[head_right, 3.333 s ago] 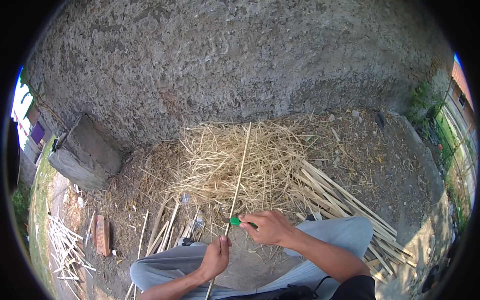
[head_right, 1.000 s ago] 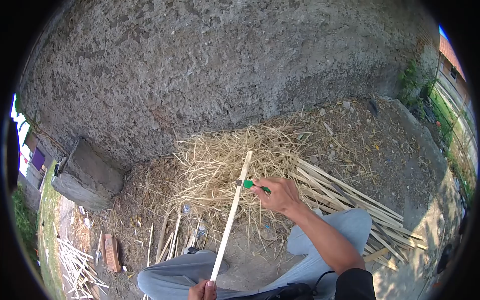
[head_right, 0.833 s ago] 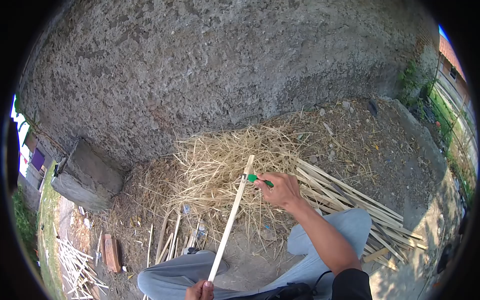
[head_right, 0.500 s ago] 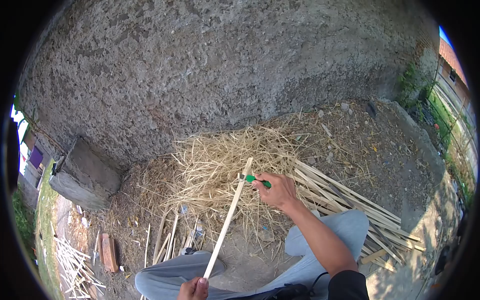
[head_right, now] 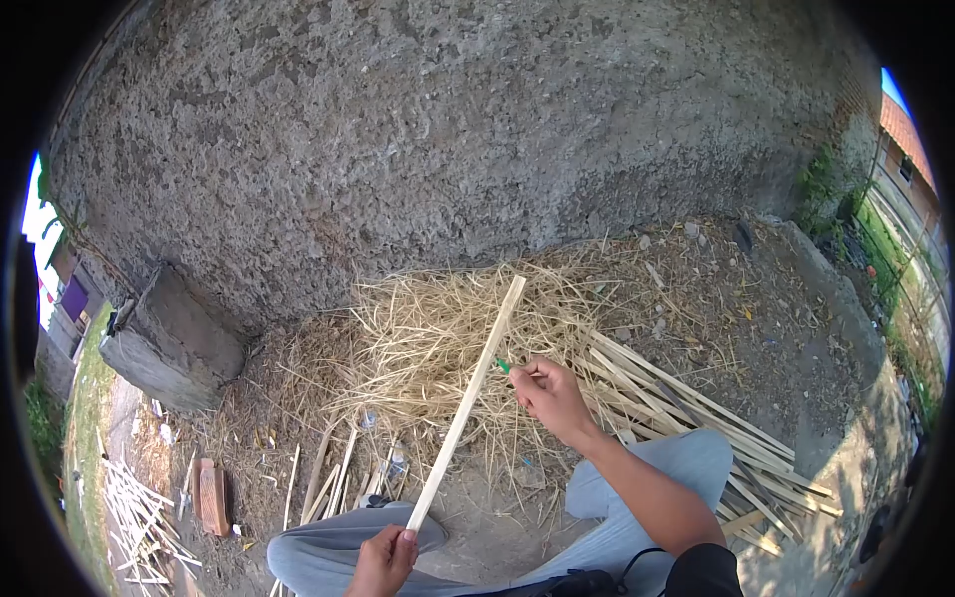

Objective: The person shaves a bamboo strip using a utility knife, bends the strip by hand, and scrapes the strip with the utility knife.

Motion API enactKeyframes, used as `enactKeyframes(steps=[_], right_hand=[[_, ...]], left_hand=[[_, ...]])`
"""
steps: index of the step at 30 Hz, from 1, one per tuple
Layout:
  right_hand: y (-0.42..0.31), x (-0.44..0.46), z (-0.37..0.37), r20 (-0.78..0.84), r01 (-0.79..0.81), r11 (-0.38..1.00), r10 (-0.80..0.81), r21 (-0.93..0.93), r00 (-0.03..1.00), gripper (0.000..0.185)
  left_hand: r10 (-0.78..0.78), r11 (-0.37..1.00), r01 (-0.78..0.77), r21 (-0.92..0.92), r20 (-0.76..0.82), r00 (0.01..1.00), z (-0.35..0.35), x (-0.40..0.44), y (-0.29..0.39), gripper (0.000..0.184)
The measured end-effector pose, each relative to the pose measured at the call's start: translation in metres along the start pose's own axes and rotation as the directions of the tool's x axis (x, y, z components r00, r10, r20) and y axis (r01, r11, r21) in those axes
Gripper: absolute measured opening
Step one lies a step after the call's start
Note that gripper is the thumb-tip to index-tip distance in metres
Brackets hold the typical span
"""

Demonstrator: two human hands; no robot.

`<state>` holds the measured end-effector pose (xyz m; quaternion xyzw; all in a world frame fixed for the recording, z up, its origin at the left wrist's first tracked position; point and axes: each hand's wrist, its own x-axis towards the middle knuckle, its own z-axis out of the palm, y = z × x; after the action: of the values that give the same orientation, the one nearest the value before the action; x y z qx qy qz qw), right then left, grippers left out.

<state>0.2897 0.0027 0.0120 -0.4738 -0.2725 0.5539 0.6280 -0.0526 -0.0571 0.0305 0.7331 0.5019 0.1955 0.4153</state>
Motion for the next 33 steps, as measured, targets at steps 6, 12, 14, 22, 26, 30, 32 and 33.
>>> enactKeyframes(steps=[6, 12, 14, 22, 26, 30, 32, 33], right_hand=[[0.007, -0.029, 0.024, 0.303, 0.465, 0.360, -0.423, -0.808, 0.854, 0.023], [0.009, -0.024, 0.021, 0.322, 0.543, 0.245, -0.590, -0.803, 0.741, 0.020], [0.009, -0.022, 0.019, 0.323, 0.548, 0.217, -0.614, -0.808, 0.720, 0.019], [0.013, -0.015, 0.019, 0.334, 0.535, 0.139, -0.645, -0.833, 0.688, 0.017], [0.017, -0.012, 0.019, 0.335, 0.535, 0.165, -0.620, -0.828, 0.710, 0.017], [0.019, 0.000, 0.015, 0.331, 0.536, 0.119, -0.670, -0.836, 0.665, 0.017], [0.024, 0.009, 0.012, 0.314, 0.557, 0.119, -0.721, -0.822, 0.617, 0.016], [0.023, 0.011, 0.008, 0.307, 0.530, 0.124, -0.696, -0.839, 0.649, 0.016]], left_hand=[[0.074, 0.995, -0.073, -0.073, 0.008, 0.997, 0.012, 0.009, -0.003, 0.036], [0.042, 0.998, -0.044, -0.048, -0.052, 0.998, 0.022, 0.010, -0.004, 0.035], [0.028, 0.998, -0.031, -0.060, -0.051, 0.998, 0.025, 0.008, -0.007, 0.035], [0.025, 0.994, -0.021, -0.105, 0.043, 0.999, 0.014, 0.000, 0.006, 0.037], [0.092, 0.992, -0.090, -0.093, 0.019, 0.996, 0.012, -0.006, 0.009, 0.033], [0.091, 0.992, -0.091, -0.087, 0.003, 0.996, 0.010, -0.009, 0.014, 0.028], [0.079, 0.992, -0.076, -0.103, 0.019, 0.997, 0.011, -0.012, 0.012, 0.027], [0.063, 0.990, -0.059, -0.126, 0.031, 0.997, 0.014, -0.016, 0.011, 0.026]])
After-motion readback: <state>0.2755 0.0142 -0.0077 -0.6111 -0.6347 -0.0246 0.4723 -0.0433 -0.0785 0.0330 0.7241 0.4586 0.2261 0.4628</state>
